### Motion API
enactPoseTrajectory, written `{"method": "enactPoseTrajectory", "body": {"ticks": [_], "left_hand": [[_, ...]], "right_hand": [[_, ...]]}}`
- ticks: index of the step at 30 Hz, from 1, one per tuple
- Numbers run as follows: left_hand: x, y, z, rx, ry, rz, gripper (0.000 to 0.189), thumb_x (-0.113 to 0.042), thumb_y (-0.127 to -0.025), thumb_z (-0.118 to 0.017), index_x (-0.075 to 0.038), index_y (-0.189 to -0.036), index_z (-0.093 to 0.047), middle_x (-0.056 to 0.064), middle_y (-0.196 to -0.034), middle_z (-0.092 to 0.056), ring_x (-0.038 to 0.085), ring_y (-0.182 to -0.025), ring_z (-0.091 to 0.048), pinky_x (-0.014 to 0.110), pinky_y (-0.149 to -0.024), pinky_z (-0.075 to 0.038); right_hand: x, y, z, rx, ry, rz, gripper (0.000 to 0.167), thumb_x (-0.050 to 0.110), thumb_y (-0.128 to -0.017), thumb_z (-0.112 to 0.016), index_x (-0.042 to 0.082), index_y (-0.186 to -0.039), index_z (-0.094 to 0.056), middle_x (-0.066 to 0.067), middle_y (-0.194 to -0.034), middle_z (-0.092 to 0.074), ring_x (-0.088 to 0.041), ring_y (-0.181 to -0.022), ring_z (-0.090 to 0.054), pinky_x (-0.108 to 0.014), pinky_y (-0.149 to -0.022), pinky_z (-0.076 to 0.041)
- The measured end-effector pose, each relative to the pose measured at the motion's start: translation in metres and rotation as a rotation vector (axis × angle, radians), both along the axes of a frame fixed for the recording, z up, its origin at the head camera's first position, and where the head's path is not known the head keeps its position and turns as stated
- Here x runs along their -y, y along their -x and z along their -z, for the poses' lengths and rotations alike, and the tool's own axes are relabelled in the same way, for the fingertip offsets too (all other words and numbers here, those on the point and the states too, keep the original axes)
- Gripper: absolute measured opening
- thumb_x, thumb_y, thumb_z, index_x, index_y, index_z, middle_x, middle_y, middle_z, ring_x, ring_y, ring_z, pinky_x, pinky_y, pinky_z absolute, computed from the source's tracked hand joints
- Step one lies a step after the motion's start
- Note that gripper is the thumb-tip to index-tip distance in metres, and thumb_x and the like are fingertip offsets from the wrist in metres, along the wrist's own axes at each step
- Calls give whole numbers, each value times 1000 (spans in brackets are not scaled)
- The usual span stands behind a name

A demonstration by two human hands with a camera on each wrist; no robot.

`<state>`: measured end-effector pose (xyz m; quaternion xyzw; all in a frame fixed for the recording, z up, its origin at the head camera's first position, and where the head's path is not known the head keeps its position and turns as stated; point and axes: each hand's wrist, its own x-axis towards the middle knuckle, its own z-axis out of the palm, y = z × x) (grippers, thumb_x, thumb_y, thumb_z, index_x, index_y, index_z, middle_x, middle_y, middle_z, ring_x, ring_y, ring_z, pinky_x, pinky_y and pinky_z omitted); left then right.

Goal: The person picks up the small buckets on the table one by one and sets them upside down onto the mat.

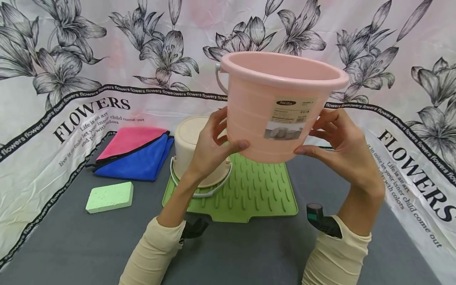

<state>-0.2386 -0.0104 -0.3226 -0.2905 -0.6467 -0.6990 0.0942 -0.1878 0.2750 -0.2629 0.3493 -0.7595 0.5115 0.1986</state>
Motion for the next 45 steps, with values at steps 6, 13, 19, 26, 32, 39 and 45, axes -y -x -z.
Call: {"method": "enactPoseTrajectory", "body": {"ticks": [6,13,19,26,32,39,45], "left_hand": [[-1,1,-1,-61,29,-71,118,-84,-65,-78,-11,-153,-50,8,-152,-45,19,-143,-49,43,-121,-45],[-7,-1,0,-40,-84,-58,117,-81,-64,-82,-4,-141,-39,14,-146,-46,25,-145,-51,43,-122,-44],[-11,-2,1,-74,-119,-71,113,-79,-70,-80,-2,-142,-39,15,-147,-46,25,-145,-52,44,-120,-47],[-9,-2,-1,-91,-179,-76,103,-71,-79,-77,0,-142,-41,14,-149,-44,30,-145,-52,49,-102,-59],[-7,-2,-3,-46,-178,-68,71,-42,-96,-75,-4,-147,-43,11,-150,-44,30,-145,-52,45,-99,-61],[-6,-5,-5,-30,-146,-66,54,0,-101,-61,-5,-153,-45,11,-157,-42,27,-150,-48,46,-108,-56],[-4,-6,-5,-63,-98,-40,57,1,-102,-58,-5,-158,-44,12,-164,-37,29,-152,-46,43,-111,-54]], "right_hand": [[-1,-1,0,-6,1,13,71,-29,-64,-83,-25,-122,-43,-6,-122,-65,-15,-119,-67,-23,-104,-57],[2,-1,2,-1,34,22,57,-28,-69,-81,-18,-116,-50,-8,-122,-66,-15,-115,-69,-21,-101,-56],[0,-1,1,-48,-20,57,49,-28,-70,-80,-17,-109,-53,-8,-128,-67,-16,-120,-68,-19,-103,-55],[-1,-5,-1,-68,-112,77,65,-36,-64,-77,-21,-122,-50,-8,-140,-63,-12,-127,-67,-21,-106,-54],[-1,-9,-2,-70,-218,139,77,-33,-64,-79,-16,-133,-48,-5,-142,-62,-8,-124,-68,-21,-105,-55],[-1,-10,-4,-99,-227,139,81,-32,-67,-78,-10,-140,-49,-1,-139,-63,-6,-125,-67,-15,-101,-55],[-3,-14,-3,-77,-174,129,76,-32,-75,-72,-8,-143,-49,-3,-142,-64,-8,-128,-66,-17,-103,-54]]}}
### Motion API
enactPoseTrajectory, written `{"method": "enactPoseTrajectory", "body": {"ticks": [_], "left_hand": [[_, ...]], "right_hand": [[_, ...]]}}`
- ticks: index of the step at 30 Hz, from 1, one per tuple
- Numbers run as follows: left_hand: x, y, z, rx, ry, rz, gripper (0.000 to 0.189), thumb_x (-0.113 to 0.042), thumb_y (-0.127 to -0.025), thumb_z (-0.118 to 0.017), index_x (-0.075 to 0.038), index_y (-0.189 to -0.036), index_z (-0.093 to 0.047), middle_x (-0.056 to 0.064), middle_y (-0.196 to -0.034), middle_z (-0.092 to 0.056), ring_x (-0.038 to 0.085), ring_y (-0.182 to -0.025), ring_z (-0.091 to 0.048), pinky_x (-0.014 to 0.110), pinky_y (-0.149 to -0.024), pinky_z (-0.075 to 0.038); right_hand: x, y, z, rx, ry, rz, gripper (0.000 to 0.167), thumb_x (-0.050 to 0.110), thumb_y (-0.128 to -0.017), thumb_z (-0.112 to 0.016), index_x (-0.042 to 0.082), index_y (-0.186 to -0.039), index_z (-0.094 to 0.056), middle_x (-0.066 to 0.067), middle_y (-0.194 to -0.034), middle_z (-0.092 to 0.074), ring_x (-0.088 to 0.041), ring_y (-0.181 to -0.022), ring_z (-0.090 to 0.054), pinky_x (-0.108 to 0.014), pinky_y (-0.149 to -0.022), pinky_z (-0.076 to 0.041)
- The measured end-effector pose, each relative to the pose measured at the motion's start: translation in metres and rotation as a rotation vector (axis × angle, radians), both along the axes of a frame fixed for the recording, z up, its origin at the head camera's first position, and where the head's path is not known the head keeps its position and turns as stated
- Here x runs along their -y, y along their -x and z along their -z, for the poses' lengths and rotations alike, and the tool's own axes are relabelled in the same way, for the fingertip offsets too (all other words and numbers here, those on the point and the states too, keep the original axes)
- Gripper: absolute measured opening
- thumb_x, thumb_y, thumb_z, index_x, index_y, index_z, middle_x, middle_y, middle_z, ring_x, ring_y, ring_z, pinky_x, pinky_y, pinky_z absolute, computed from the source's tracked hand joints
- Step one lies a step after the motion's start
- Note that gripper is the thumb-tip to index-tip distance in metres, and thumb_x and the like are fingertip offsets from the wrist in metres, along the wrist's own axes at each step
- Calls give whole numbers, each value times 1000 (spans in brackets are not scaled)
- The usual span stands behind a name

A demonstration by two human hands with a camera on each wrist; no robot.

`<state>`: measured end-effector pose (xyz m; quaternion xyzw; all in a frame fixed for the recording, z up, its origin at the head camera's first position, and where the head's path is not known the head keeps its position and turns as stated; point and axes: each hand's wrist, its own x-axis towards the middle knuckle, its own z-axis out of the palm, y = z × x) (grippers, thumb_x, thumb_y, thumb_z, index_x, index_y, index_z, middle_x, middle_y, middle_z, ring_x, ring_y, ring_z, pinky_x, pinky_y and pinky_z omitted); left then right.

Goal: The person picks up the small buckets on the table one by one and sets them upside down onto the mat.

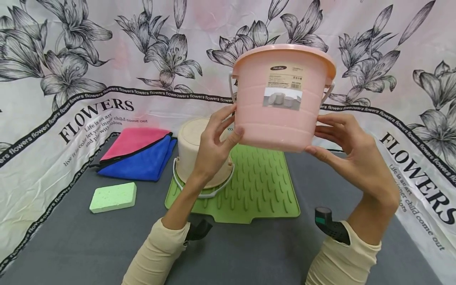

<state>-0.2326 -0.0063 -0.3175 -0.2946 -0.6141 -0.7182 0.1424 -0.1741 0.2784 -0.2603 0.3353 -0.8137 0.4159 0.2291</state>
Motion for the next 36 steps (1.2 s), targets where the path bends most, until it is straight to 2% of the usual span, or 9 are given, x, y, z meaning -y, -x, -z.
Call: {"method": "enactPoseTrajectory", "body": {"ticks": [7,11,14,20,26,28,30,33,36], "left_hand": [[3,-1,2,-14,3,33,58,-7,-102,-56,-3,-157,-37,12,-167,-37,28,-154,-43,44,-117,-50],[4,-1,2,-4,1,36,53,-10,-101,-58,1,-149,-39,11,-166,-40,28,-152,-45,44,-119,-48],[5,0,4,-6,15,59,54,-11,-101,-58,-1,-152,-43,10,-166,-41,26,-150,-47,44,-118,-49],[4,6,6,-79,20,108,77,-36,-99,-70,-7,-162,-37,12,-165,-40,27,-141,-50,31,-112,-52],[3,7,7,-110,63,45,105,-61,-87,-78,-12,-166,-29,14,-164,-41,28,-133,-50,30,-108,-53],[3,7,6,-122,70,18,104,-53,-87,-81,-12,-166,-28,14,-165,-41,27,-133,-50,31,-108,-53],[3,7,5,-126,77,-6,97,-33,-90,-84,-11,-166,-28,14,-166,-40,25,-132,-50,33,-109,-53],[2,6,4,-109,78,-38,95,0,-85,-84,-9,-164,-32,16,-163,-44,26,-129,-52,34,-111,-53],[1,5,4,-74,77,-71,93,8,-83,-82,-7,-163,-35,17,-160,-47,28,-126,-54,33,-112,-53]], "right_hand": [[-1,-1,1,43,90,-48,65,-32,-80,-66,-15,-140,-48,-10,-142,-62,-11,-128,-67,-19,-104,-55],[-4,0,3,17,138,-105,52,-27,-86,-64,-21,-136,-48,-15,-141,-62,-15,-128,-67,-22,-106,-54],[-5,0,3,-11,112,-83,51,-24,-88,-64,-20,-137,-49,-14,-142,-64,-14,-127,-68,-21,-106,-54],[-7,3,1,-61,82,-36,57,-26,-85,-66,-16,-139,-52,-11,-140,-65,-15,-126,-67,-21,-106,-53],[-4,5,-2,-86,22,27,84,-35,-72,-70,-7,-149,-50,-10,-147,-60,-15,-129,-64,-21,-108,-51],[-3,6,-2,-89,2,48,92,-36,-69,-72,-3,-152,-48,-10,-151,-57,-14,-131,-62,-20,-108,-51],[-3,7,-2,-91,-12,65,94,-35,-69,-74,-1,-153,-48,-11,-154,-55,-14,-133,-61,-20,-110,-50],[-2,7,-1,-64,-3,71,92,-34,-70,-75,-2,-152,-49,-12,-154,-55,-12,-134,-61,-20,-111,-50],[-1,8,0,-37,-5,76,94,-35,-69,-74,0,-154,-48,-11,-156,-54,-10,-135,-60,-19,-111,-49]]}}
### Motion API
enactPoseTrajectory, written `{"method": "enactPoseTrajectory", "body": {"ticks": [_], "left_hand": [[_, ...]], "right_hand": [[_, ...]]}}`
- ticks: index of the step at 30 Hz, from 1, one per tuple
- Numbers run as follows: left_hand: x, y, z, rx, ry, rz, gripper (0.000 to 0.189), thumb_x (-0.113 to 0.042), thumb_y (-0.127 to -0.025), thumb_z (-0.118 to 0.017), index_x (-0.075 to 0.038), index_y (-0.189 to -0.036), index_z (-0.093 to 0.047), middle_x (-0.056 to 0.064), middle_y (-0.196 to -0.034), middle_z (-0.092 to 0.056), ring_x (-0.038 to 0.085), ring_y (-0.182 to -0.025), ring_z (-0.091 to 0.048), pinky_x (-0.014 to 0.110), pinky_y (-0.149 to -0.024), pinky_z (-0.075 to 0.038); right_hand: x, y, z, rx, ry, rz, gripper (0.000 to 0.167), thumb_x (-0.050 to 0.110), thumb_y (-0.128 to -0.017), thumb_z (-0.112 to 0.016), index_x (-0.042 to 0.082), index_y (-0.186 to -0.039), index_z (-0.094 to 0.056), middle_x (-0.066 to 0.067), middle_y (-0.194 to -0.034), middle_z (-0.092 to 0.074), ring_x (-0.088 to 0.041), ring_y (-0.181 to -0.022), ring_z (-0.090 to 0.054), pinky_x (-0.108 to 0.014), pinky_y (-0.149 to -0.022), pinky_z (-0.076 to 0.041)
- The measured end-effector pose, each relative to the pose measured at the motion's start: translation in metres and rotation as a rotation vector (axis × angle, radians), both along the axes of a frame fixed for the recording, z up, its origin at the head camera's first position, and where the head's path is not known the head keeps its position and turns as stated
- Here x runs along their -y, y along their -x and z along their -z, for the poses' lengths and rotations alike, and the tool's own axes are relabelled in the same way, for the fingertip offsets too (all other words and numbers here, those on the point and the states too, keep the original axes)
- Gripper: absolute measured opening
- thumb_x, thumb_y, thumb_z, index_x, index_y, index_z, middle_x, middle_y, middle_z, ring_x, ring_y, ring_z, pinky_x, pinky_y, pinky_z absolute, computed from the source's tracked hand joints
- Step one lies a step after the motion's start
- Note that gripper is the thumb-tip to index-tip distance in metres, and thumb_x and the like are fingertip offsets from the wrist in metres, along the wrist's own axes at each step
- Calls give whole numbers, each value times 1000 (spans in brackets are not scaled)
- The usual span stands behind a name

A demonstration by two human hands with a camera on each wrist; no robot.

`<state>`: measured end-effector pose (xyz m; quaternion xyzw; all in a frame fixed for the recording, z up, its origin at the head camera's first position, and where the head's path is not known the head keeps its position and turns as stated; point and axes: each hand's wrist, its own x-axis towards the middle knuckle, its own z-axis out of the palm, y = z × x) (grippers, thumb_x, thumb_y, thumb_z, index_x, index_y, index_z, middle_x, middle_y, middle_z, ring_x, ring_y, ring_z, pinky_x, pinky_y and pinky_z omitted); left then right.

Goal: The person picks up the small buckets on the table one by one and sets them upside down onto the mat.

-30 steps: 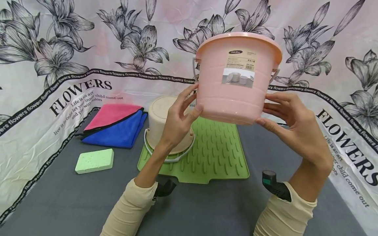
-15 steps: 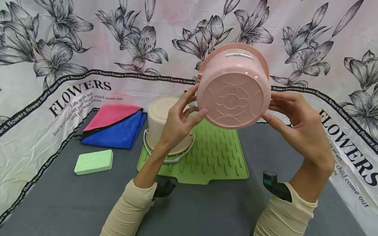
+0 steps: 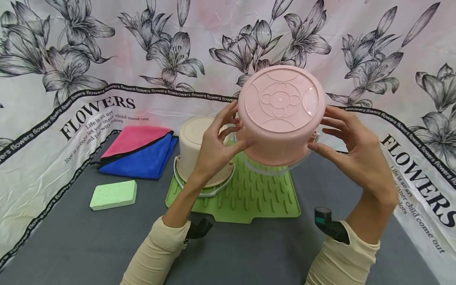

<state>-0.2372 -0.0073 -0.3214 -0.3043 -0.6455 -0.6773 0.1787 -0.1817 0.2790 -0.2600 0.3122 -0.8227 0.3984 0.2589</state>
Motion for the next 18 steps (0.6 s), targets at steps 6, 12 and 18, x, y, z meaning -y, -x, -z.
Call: {"method": "enactPoseTrajectory", "body": {"ticks": [6,12,18], "left_hand": [[-5,-1,2,57,-27,-51,97,5,-82,-85,-12,-164,-35,16,-154,-51,27,-123,-56,31,-117,-49],[-9,-2,5,103,-12,-80,87,-3,-83,-86,-17,-157,-45,13,-147,-55,23,-116,-59,38,-106,-58],[-8,0,9,142,70,-83,78,-10,-88,-85,-23,-156,-50,8,-145,-58,24,-118,-62,40,-99,-61]], "right_hand": [[2,2,0,0,-70,17,103,-27,-70,-80,10,-159,-43,-7,-160,-50,-6,-139,-55,-13,-110,-47],[5,6,1,58,-82,58,101,-17,-75,-84,16,-160,-41,-6,-154,-52,-3,-131,-55,-10,-104,-49],[4,7,3,141,-169,127,107,-3,-84,-85,26,-167,-24,-22,-139,-59,-8,-118,-62,-2,-89,-49]]}}
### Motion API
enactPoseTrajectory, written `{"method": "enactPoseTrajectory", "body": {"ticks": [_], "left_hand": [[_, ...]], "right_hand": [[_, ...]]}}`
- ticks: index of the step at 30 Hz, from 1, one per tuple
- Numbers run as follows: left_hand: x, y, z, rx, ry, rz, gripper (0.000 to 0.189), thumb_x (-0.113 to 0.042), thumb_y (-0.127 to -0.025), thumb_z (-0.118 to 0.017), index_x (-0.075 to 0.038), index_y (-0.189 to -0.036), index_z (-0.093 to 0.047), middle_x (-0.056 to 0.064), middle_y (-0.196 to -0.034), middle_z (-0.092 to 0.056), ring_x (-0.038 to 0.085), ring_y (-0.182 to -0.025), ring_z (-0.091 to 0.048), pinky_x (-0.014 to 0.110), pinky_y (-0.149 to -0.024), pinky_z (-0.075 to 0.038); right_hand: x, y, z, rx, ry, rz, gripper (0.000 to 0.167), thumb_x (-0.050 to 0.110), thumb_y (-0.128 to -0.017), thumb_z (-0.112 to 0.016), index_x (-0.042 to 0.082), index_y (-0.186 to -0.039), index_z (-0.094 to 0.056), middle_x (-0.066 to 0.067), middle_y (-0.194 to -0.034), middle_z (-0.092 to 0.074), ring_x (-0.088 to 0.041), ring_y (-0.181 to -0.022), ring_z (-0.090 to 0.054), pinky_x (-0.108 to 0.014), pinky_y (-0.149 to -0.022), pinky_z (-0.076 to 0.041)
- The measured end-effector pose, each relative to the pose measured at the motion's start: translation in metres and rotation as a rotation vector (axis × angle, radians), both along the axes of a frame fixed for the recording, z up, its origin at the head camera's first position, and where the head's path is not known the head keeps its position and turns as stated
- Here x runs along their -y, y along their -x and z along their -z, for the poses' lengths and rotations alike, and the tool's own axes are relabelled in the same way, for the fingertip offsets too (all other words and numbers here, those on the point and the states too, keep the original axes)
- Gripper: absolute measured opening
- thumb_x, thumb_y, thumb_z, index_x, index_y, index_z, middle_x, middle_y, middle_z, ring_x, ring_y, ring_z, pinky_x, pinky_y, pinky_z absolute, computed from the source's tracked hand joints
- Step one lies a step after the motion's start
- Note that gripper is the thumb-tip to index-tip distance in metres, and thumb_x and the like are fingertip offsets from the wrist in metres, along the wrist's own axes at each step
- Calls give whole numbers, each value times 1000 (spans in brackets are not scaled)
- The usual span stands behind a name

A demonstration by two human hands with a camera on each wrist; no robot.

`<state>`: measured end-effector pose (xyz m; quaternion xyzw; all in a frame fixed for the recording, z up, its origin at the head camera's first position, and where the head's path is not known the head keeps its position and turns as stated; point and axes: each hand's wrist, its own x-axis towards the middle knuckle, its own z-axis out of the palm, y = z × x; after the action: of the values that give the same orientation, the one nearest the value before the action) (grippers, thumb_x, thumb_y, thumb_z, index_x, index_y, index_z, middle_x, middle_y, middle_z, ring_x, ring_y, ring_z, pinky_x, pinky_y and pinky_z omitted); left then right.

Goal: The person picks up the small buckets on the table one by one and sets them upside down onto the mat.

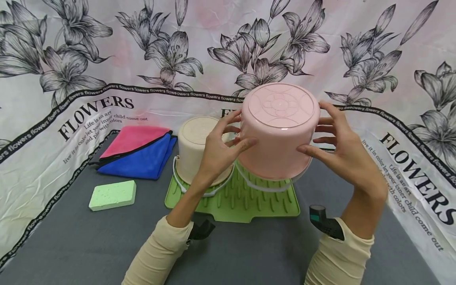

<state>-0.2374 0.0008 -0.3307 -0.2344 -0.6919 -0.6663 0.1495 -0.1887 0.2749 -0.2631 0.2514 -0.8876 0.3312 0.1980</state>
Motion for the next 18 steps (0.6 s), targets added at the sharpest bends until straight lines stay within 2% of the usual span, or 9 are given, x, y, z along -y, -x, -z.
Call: {"method": "enactPoseTrajectory", "body": {"ticks": [4,6,12,18], "left_hand": [[-1,4,2,35,45,9,78,-16,-91,-83,-20,-159,-46,10,-146,-60,26,-122,-64,40,-100,-61],[-1,6,3,64,64,12,79,-17,-91,-83,-18,-160,-44,13,-146,-62,27,-122,-66,40,-101,-61],[-3,10,3,132,93,-19,68,-22,-91,-84,-9,-149,-51,16,-145,-65,29,-125,-69,40,-102,-60],[-5,13,7,182,164,0,62,-26,-93,-81,-7,-147,-56,16,-140,-67,27,-129,-67,36,-104,-59]], "right_hand": [[-2,3,0,56,-44,19,105,7,-87,-85,29,-167,-21,-25,-139,-60,-37,-120,-65,0,-86,-46],[-3,5,1,79,-51,20,105,8,-87,-85,28,-167,-22,-26,-137,-61,-44,-119,-65,-1,-85,-47],[-5,12,7,168,-78,20,100,13,-90,-83,28,-167,-22,-23,-125,-69,-39,-111,-69,-5,-85,-51],[-7,12,9,209,-136,57,97,20,-92,-83,27,-168,-22,-20,-120,-74,-32,-109,-72,-16,-83,-55]]}}
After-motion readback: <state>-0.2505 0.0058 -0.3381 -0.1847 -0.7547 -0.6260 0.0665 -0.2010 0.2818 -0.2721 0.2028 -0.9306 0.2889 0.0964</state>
